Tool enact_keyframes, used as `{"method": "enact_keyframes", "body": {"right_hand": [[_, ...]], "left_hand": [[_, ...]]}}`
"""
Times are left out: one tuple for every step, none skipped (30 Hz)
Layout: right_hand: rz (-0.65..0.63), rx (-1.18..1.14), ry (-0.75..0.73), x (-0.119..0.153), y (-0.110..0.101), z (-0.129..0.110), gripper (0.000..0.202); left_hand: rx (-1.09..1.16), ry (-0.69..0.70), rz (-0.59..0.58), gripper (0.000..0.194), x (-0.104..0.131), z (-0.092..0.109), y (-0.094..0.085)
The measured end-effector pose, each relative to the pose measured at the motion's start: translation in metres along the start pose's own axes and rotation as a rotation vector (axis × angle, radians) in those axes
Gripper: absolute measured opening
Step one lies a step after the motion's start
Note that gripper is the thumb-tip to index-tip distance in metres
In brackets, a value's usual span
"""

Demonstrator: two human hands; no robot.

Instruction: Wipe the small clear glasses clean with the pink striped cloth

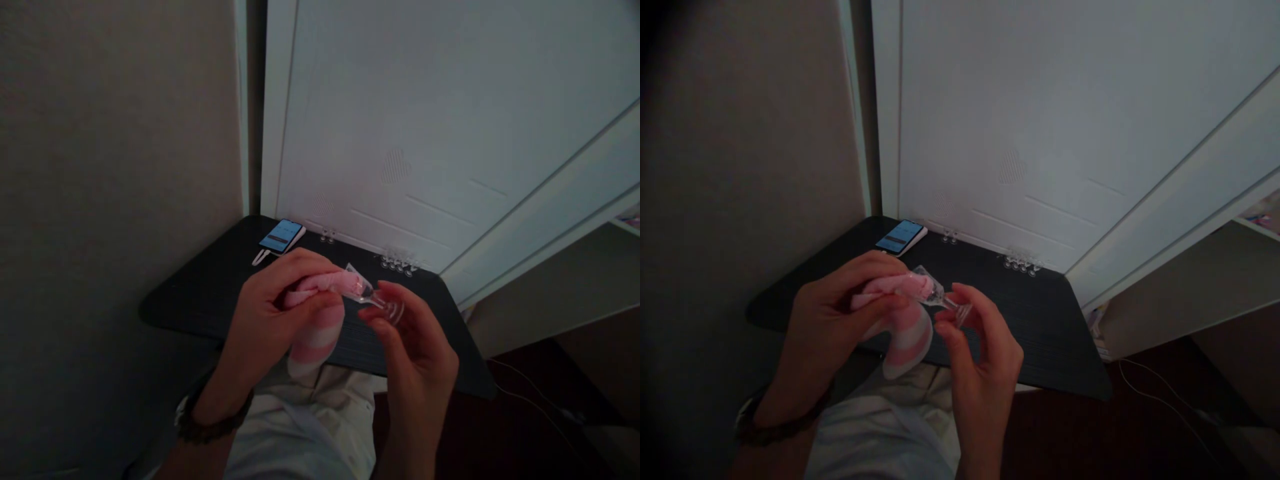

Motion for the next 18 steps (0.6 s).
{"method": "enact_keyframes", "body": {"right_hand": [[0.019,-0.012,0.004,0.0,-0.003,0.0,0.029],[0.041,-0.022,0.001,0.001,-0.005,-0.001,0.026],[0.063,-0.035,-0.004,0.001,-0.007,-0.002,0.023],[0.079,-0.05,-0.008,0.002,-0.007,-0.001,0.021],[0.092,-0.066,-0.009,0.002,-0.007,-0.001,0.019],[0.1,-0.082,-0.006,0.002,-0.006,0.001,0.018],[0.098,-0.094,0.004,0.002,-0.005,0.002,0.017],[0.085,-0.099,0.013,0.001,-0.002,0.004,0.017],[0.066,-0.096,0.021,0.001,0.0,0.005,0.016],[0.044,-0.085,0.029,0.0,0.003,0.006,0.016],[0.019,-0.068,0.038,0.0,0.005,0.006,0.015],[-0.005,-0.049,0.046,-0.001,0.007,0.006,0.015],[-0.017,-0.033,0.054,-0.001,0.007,0.006,0.015],[-0.019,-0.023,0.058,-0.001,0.007,0.005,0.018],[-0.012,-0.021,0.055,-0.001,0.005,0.004,0.022],[-0.005,-0.023,0.049,-0.002,0.003,0.003,0.027],[-0.006,-0.025,0.042,-0.002,0.002,0.002,0.032],[-0.014,-0.024,0.034,-0.002,0.001,0.002,0.034]], "left_hand": [[0.012,0.016,-0.021,0.016,0.0,0.001,0.002],[0.026,0.032,-0.036,0.018,0.001,0.003,0.004],[0.039,0.046,-0.051,0.018,0.001,0.003,0.005],[0.049,0.056,-0.061,0.018,0.002,0.004,0.006],[0.054,0.063,-0.065,0.018,0.002,0.004,0.006],[0.053,0.065,-0.068,0.018,0.002,0.004,0.006],[0.047,0.059,-0.07,0.017,0.002,0.004,0.005],[0.04,0.049,-0.067,0.016,0.002,0.003,0.005],[0.032,0.037,-0.061,0.014,0.002,0.003,0.004],[0.024,0.023,-0.052,0.013,0.002,0.003,0.003],[0.015,0.007,-0.043,0.011,0.001,0.002,0.002],[0.007,-0.009,-0.031,0.01,0.001,0.001,0.002],[0.0,-0.024,-0.017,0.009,0.0,0.0,0.002],[-0.005,-0.04,-0.002,0.009,0.0,-0.001,0.002],[-0.005,-0.055,0.013,0.008,-0.001,-0.003,0.003],[-0.001,-0.069,0.027,0.008,-0.001,-0.005,0.003],[0.007,-0.08,0.037,0.008,-0.001,-0.006,0.003],[0.016,-0.089,0.043,0.008,-0.001,-0.008,0.004]]}}
Point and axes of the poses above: each hand's wrist, its own x-axis away from the middle knuckle, its own y-axis out of the palm, z = x × y, the point moved 9 cm from there along -x, towards the middle knuckle, and after that the axes turned 2 degrees about -y, right-handed, at the moved point
